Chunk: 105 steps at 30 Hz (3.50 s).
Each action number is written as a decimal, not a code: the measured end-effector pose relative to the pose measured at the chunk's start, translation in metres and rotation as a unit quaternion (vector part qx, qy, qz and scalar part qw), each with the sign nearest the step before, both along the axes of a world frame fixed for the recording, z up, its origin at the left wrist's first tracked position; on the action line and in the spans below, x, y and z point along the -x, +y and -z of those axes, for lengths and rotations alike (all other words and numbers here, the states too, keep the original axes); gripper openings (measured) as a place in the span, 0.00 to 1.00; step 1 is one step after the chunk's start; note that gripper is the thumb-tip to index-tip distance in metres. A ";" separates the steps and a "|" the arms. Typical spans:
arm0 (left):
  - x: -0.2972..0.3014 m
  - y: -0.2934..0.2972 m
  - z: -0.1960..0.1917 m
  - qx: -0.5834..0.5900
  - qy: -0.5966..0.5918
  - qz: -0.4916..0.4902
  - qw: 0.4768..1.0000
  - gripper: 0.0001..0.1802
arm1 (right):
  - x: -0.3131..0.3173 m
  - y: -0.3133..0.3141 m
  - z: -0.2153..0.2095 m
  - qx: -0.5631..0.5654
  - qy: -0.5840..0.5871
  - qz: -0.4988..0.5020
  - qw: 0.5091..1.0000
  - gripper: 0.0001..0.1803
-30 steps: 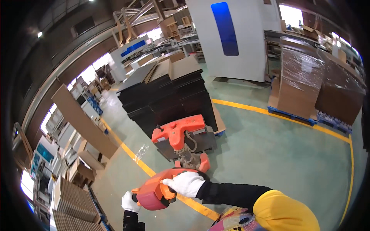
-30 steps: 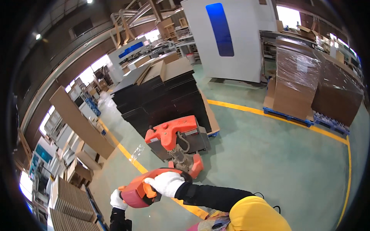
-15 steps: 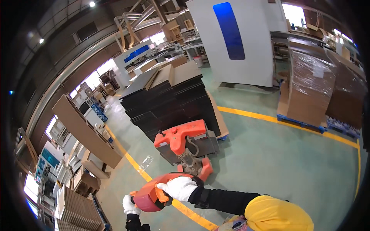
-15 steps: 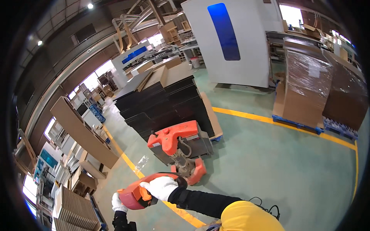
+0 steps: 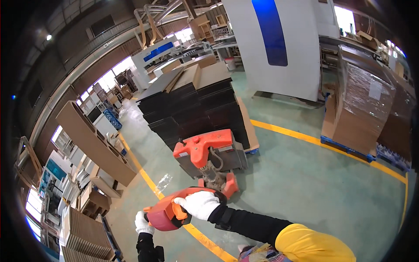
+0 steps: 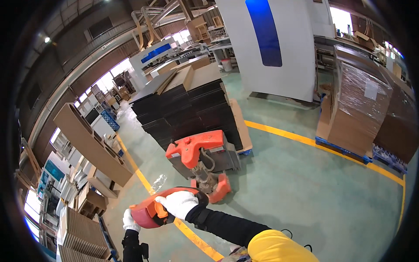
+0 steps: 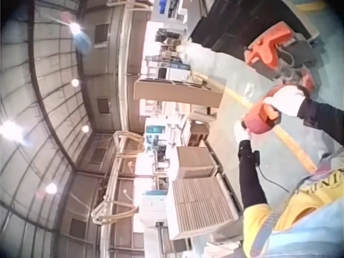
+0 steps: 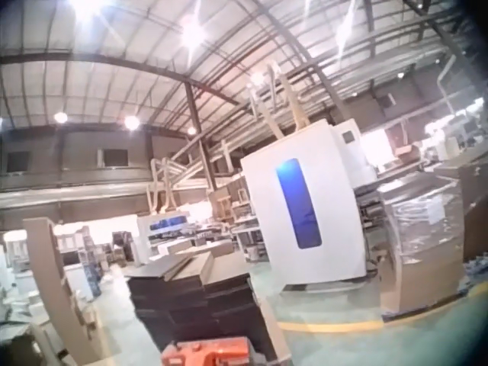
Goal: Operating a motorized pallet jack to navigate through a furniture manufacturing warehouse.
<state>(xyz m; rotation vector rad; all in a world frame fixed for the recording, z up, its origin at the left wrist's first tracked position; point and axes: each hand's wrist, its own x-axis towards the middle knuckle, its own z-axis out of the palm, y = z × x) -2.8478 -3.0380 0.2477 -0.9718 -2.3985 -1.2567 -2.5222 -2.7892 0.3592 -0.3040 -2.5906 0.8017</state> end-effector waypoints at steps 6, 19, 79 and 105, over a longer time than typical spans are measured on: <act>0.013 -0.010 -0.008 0.070 0.108 0.023 0.991 0.10 | 0.019 -0.019 0.000 0.028 -0.017 -0.001 0.999 0.35; 0.024 -0.007 -0.059 0.214 0.055 0.150 0.964 0.23 | 0.057 -0.051 0.020 -0.033 -0.043 0.119 0.991 0.39; -0.127 0.250 -0.049 0.323 -0.011 -0.007 0.946 0.23 | 0.050 0.307 0.039 -0.155 -0.028 -0.051 0.986 0.25; -0.029 0.340 -0.073 0.337 -0.070 0.005 0.939 0.19 | 0.163 0.404 0.032 -0.161 0.041 -0.096 0.981 0.23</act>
